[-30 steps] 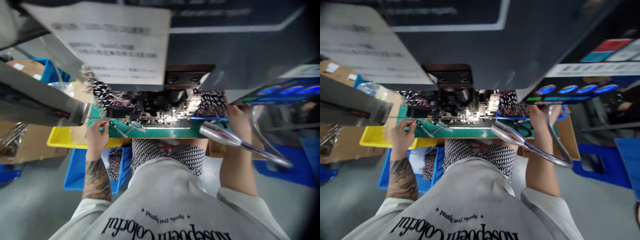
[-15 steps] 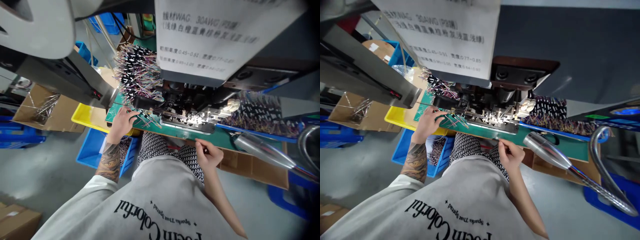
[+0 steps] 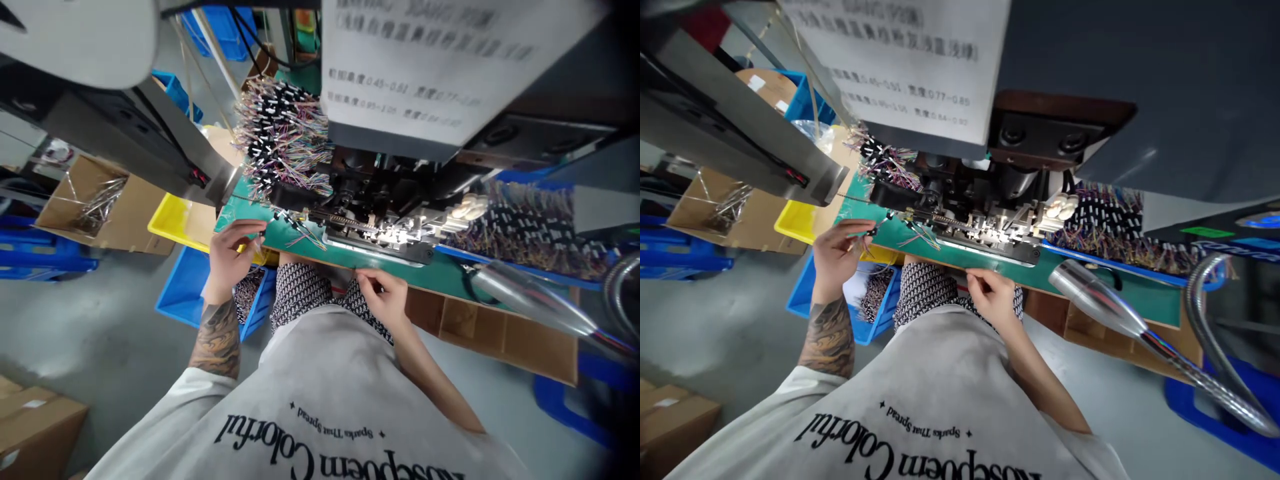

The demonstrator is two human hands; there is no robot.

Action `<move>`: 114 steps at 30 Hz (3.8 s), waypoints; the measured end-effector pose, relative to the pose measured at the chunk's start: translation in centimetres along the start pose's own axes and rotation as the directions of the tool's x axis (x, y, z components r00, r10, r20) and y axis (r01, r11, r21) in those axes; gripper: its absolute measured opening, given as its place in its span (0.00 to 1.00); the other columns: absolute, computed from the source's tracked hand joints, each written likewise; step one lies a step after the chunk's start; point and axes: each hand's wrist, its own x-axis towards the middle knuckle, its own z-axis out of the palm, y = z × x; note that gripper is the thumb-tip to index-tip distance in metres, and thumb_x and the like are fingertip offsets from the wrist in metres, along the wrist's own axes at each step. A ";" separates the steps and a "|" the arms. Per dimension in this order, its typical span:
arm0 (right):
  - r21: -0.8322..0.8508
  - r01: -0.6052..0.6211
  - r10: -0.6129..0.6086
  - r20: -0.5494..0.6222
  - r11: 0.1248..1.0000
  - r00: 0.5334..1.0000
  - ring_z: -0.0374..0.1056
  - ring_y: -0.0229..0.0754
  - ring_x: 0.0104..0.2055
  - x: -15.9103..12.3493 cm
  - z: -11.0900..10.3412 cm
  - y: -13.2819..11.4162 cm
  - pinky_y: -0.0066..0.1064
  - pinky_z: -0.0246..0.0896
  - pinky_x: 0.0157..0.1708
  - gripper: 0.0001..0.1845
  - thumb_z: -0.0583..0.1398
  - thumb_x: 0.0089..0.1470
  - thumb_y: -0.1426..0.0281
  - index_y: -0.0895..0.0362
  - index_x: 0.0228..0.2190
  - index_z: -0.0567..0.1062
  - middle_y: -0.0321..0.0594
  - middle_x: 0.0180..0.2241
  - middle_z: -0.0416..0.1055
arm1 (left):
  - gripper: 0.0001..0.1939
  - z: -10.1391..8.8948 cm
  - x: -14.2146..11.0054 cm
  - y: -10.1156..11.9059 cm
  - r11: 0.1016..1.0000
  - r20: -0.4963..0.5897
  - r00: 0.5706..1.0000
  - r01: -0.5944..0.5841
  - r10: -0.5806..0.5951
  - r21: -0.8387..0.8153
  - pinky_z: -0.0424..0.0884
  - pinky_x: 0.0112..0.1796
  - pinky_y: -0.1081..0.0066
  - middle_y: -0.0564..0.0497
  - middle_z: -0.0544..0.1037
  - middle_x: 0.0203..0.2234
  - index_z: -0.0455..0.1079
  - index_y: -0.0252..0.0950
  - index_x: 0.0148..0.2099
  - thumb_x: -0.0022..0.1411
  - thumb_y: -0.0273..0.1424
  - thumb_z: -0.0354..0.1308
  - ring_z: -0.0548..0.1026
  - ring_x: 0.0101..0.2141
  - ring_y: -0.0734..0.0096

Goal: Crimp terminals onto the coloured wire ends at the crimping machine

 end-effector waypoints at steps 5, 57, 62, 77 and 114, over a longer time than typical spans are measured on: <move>0.022 0.072 -0.074 0.103 0.997 0.992 0.73 0.39 0.25 1.7 0.3 -1.2 0.33 0.71 0.29 0.11 0.63 0.65 0.65 0.53 0.39 0.86 0.38 0.28 0.82 | 0.10 0.7 -0.9 0.4 0.983 -0.109 0.989 0.082 -0.101 -0.165 0.83 0.34 0.68 0.46 0.87 0.43 0.83 0.40 0.48 0.67 0.36 0.71 0.84 0.32 0.68; 0.596 -0.366 0.445 0.017 0.715 0.895 0.58 0.33 0.23 4.2 -2.3 -3.8 0.30 0.57 0.25 0.07 0.74 0.53 0.62 0.51 0.32 0.88 0.33 0.22 0.72 | 0.16 14.2 -2.3 7.3 0.557 0.826 0.519 0.762 -0.219 -0.331 0.82 0.31 0.71 0.45 0.87 0.34 0.82 0.32 0.42 0.57 0.36 0.78 0.85 0.29 0.68; 0.542 -0.357 0.424 0.000 0.761 0.905 0.56 0.33 0.22 4.2 -2.4 -4.2 0.30 0.56 0.24 0.10 0.72 0.54 0.59 0.51 0.36 0.89 0.32 0.21 0.71 | 0.16 14.1 -2.1 7.0 0.531 0.831 0.516 0.773 -0.210 -0.346 0.83 0.31 0.69 0.44 0.86 0.34 0.81 0.32 0.42 0.58 0.37 0.77 0.87 0.35 0.61; 0.638 -0.483 0.485 0.190 0.600 0.854 0.67 0.34 0.22 3.4 -1.6 -4.3 0.29 0.63 0.24 0.11 0.78 0.46 0.61 0.52 0.24 0.84 0.34 0.22 0.78 | 0.17 13.5 -1.6 7.7 0.589 0.757 0.606 0.713 -0.245 -0.380 0.85 0.33 0.69 0.45 0.86 0.33 0.80 0.32 0.42 0.59 0.38 0.78 0.88 0.36 0.61; 0.493 -0.377 0.362 0.130 0.784 0.923 0.59 0.34 0.20 3.9 -3.6 -5.3 0.31 0.54 0.22 0.23 0.65 0.63 0.51 0.53 0.24 0.84 0.35 0.18 0.70 | 0.04 10.9 -1.1 8.4 0.883 0.461 0.870 0.066 0.177 -0.464 0.85 0.50 0.57 0.47 0.88 0.42 0.83 0.42 0.43 0.66 0.28 0.70 0.86 0.46 0.60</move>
